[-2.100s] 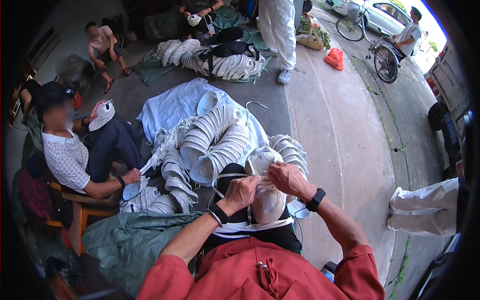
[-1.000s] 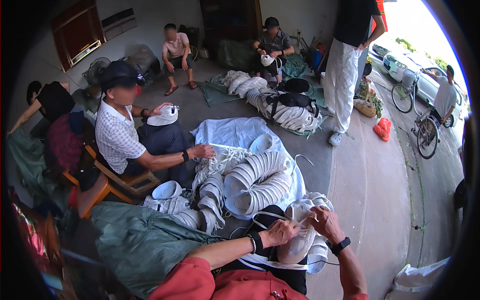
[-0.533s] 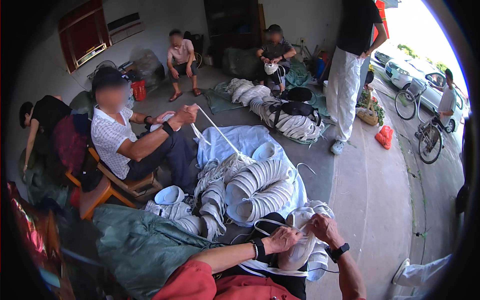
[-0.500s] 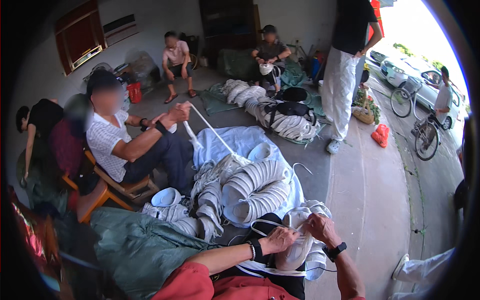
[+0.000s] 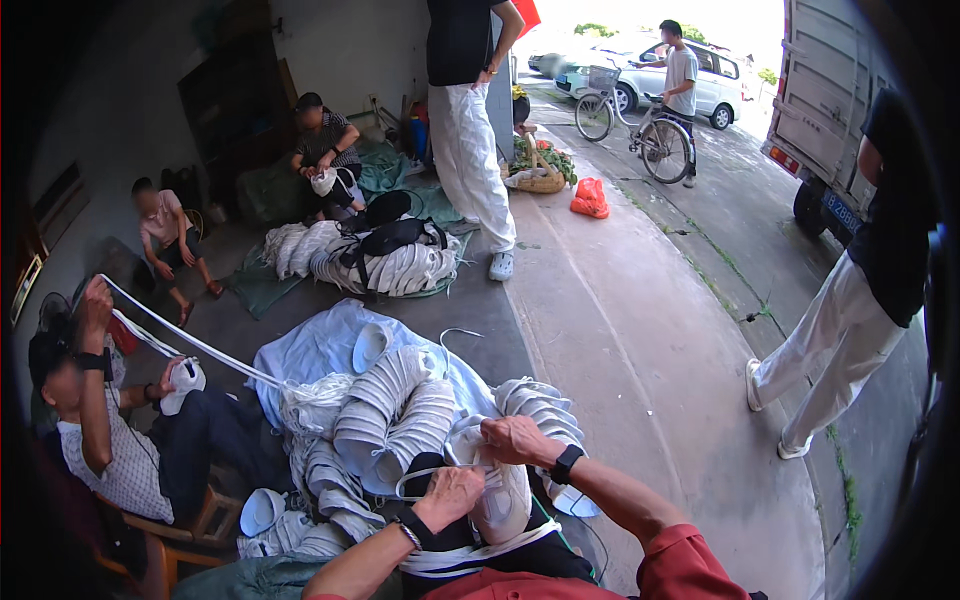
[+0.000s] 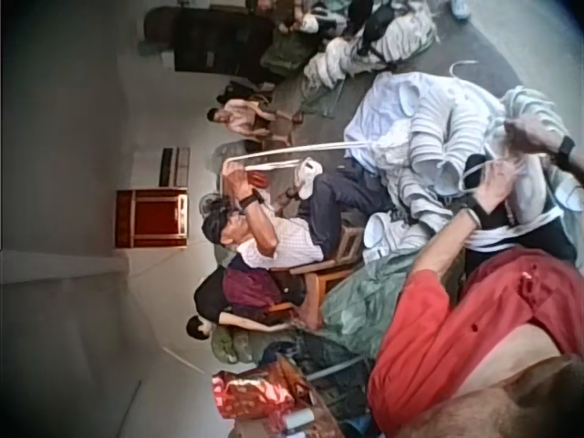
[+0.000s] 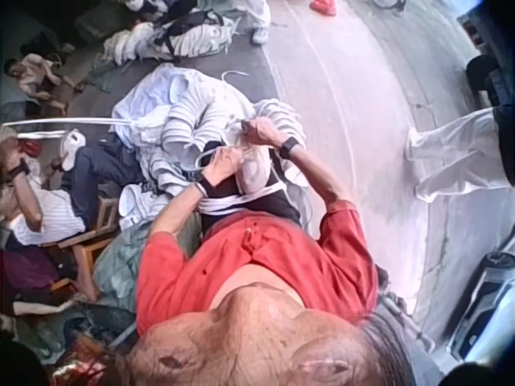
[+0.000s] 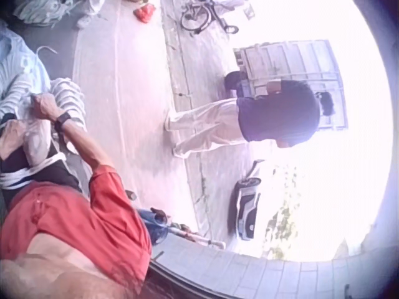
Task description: The recorder is threading laces into a white sneaker component as part of a manufacturing batch.
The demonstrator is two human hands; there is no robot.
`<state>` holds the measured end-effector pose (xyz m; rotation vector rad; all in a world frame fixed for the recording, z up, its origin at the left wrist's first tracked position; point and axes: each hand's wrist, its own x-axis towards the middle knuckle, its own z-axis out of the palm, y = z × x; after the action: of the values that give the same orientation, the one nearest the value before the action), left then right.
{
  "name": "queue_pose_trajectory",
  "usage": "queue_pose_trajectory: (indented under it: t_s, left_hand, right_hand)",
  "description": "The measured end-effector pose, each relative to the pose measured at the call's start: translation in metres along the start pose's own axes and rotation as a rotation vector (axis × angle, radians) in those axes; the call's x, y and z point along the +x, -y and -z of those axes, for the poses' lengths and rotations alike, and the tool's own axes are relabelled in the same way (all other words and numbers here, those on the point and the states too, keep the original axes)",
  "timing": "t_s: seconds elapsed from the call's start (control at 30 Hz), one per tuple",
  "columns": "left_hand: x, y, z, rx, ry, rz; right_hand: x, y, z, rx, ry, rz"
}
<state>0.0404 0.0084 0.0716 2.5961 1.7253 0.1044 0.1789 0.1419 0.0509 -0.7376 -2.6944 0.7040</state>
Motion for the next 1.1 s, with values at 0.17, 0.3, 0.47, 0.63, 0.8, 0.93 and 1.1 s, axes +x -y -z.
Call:
queue_pose_trajectory:
  t_s: [0.17,0.3,0.47,0.63,0.8,0.93,1.1]
  left_hand:
    - [0.001,0.002,-0.006,0.041,0.016,-0.032]
    - [-0.006,0.004,-0.022,-0.140,-0.111,0.053]
    - [-0.013,-0.011,-0.043,-0.306,-0.441,0.358]
    - [-0.020,-0.018,-0.057,-0.491,-0.541,0.503]
    - [-0.028,-0.005,-0.062,-0.723,-0.396,0.748]
    - [-0.032,0.004,-0.057,-1.505,-0.323,1.032]
    - [-0.025,0.005,-0.053,-1.423,-0.299,0.958]
  right_hand:
    - [0.000,-0.004,-0.004,-0.018,-0.002,0.007]
    - [-0.001,-0.006,-0.007,-0.014,0.003,-0.011]
    - [0.000,-0.006,-0.009,0.026,-0.069,0.037]
    - [0.003,-0.007,-0.011,-0.005,0.016,-0.044]
    - [0.002,-0.008,-0.016,0.064,-0.013,-0.057]
    - [0.003,-0.007,-0.015,0.069,-0.034,-0.016]
    - [0.004,-0.004,-0.013,0.046,-0.064,0.008]
